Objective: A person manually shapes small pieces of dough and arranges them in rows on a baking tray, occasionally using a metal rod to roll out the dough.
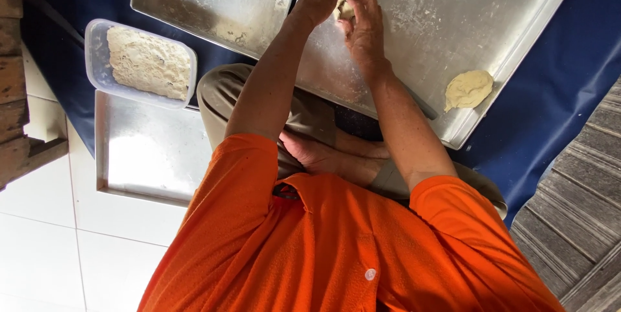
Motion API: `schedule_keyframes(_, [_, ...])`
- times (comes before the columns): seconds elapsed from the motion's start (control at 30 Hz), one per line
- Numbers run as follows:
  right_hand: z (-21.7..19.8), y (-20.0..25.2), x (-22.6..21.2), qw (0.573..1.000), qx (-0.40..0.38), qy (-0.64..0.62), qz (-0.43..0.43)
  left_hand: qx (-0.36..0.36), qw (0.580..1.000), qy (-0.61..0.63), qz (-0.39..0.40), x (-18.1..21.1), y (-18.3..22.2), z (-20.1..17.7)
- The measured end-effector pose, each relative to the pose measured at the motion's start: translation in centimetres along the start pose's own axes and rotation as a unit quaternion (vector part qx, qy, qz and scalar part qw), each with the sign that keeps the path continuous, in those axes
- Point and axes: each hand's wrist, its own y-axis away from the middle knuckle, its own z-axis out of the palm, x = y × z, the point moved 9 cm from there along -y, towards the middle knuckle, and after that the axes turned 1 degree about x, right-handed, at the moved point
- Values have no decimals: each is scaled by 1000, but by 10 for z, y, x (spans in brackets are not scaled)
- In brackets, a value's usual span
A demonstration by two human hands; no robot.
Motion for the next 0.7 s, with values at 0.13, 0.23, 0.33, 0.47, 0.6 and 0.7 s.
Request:
schedule_keyframes(0.13, [-7, 3, 3, 999, -24, -22, 13, -9, 1000, -12, -1, -1, -1, 1])
schedule_keyframes(0.23, [-9, 4, 1, 1000, -12, -2, 12, -3, 1000, -16, -9, -4, 1, 0])
schedule_keyframes(0.33, [-4, 7, 7, 999, -26, 16, 41, 3, 1000, -8, 13, 6, 3, -3])
schedule_keyframes(0.47, [-9, 10, 2, 998, -36, -2, 49, -16, 1000, -21, -10, 6, 11, -2])
schedule_keyframes(0.6, [-24, 13, -14, 997, -13, -56, 48, -44, 964, -244, 93, -68, -9, 56])
schedule_keyframes(0.7, [-14, 28, -1, 992, -16, -79, 93, -51, 992, -100, 49, -14, 28, 22])
